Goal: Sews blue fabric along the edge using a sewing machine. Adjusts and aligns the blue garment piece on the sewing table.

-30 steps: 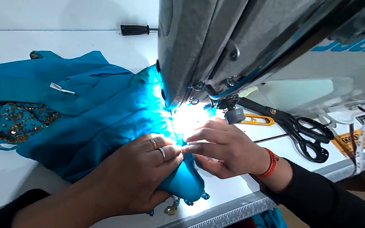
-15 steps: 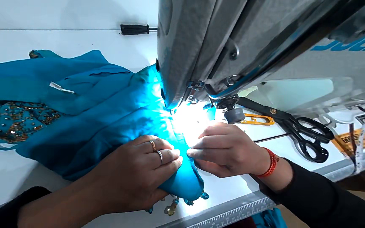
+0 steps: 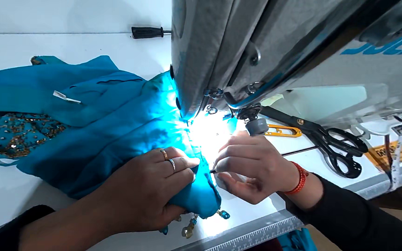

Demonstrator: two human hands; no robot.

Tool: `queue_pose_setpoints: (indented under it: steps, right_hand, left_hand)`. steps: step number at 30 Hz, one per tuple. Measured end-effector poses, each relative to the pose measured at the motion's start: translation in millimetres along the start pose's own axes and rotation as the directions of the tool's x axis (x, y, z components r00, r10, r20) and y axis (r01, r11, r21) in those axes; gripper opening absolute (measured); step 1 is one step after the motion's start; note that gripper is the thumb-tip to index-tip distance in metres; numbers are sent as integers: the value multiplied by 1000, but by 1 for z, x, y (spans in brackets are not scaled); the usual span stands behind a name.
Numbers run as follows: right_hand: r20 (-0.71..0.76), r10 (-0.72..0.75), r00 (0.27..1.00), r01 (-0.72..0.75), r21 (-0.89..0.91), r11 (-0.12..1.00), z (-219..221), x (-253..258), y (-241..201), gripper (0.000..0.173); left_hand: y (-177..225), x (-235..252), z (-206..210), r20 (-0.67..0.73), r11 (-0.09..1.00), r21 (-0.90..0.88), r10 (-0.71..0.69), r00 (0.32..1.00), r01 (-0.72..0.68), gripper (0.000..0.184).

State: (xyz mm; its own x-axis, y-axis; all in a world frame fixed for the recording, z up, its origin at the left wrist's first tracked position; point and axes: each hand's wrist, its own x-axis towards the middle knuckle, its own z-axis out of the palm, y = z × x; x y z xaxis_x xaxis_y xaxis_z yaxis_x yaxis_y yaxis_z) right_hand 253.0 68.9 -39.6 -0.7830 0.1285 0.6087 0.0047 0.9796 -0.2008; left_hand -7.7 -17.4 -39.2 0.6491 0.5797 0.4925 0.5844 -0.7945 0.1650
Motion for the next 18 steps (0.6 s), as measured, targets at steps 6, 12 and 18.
queue_pose_setpoints:
  steps: [6, 12, 18]
  right_hand:
    - [32, -73, 997, 71, 45, 996, 2, -1, -2, 22]
    - [67, -102, 993, 100, 41, 994, 2, -2, -1, 27]
    - [62, -106, 992, 103, 51, 993, 2, -2, -2, 27]
  left_hand:
    - [0, 3, -7, 13, 970, -155, -190, 982, 189, 23]
    - [-5, 5, -16, 113, 788, -480, -382, 917, 386, 17]
    - [-3, 8, -20, 169, 681, -549, -477, 863, 484, 20]
